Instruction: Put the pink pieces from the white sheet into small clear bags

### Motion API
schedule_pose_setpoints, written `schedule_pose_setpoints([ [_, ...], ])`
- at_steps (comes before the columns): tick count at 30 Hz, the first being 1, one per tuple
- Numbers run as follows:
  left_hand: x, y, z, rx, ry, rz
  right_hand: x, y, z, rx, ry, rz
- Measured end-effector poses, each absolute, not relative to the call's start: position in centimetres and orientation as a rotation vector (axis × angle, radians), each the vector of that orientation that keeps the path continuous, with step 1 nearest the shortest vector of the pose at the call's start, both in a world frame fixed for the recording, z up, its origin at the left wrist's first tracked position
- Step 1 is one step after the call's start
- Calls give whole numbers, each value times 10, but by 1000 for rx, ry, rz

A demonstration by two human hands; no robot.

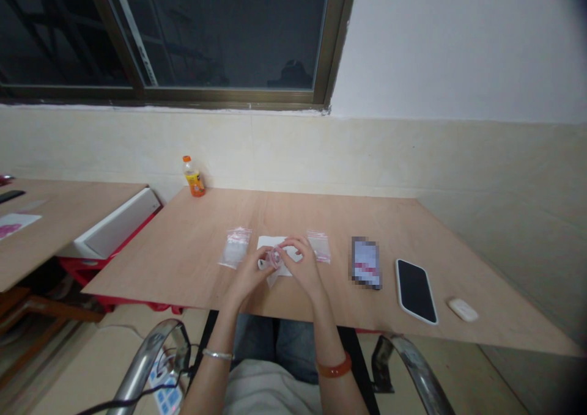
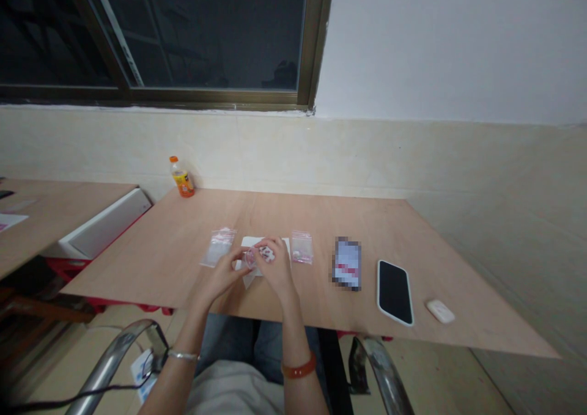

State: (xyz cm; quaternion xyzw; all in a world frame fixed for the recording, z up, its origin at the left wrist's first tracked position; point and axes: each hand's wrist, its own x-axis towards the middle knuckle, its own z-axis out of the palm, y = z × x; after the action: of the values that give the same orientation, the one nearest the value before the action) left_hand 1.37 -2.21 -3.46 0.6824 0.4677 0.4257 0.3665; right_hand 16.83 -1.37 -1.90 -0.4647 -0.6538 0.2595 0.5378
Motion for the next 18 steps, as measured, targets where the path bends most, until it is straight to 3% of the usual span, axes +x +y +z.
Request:
schedule_pose_setpoints([
  [18,8,-21,-38,1701,1263,1114,183,11,-92,-1418,-1677,707],
])
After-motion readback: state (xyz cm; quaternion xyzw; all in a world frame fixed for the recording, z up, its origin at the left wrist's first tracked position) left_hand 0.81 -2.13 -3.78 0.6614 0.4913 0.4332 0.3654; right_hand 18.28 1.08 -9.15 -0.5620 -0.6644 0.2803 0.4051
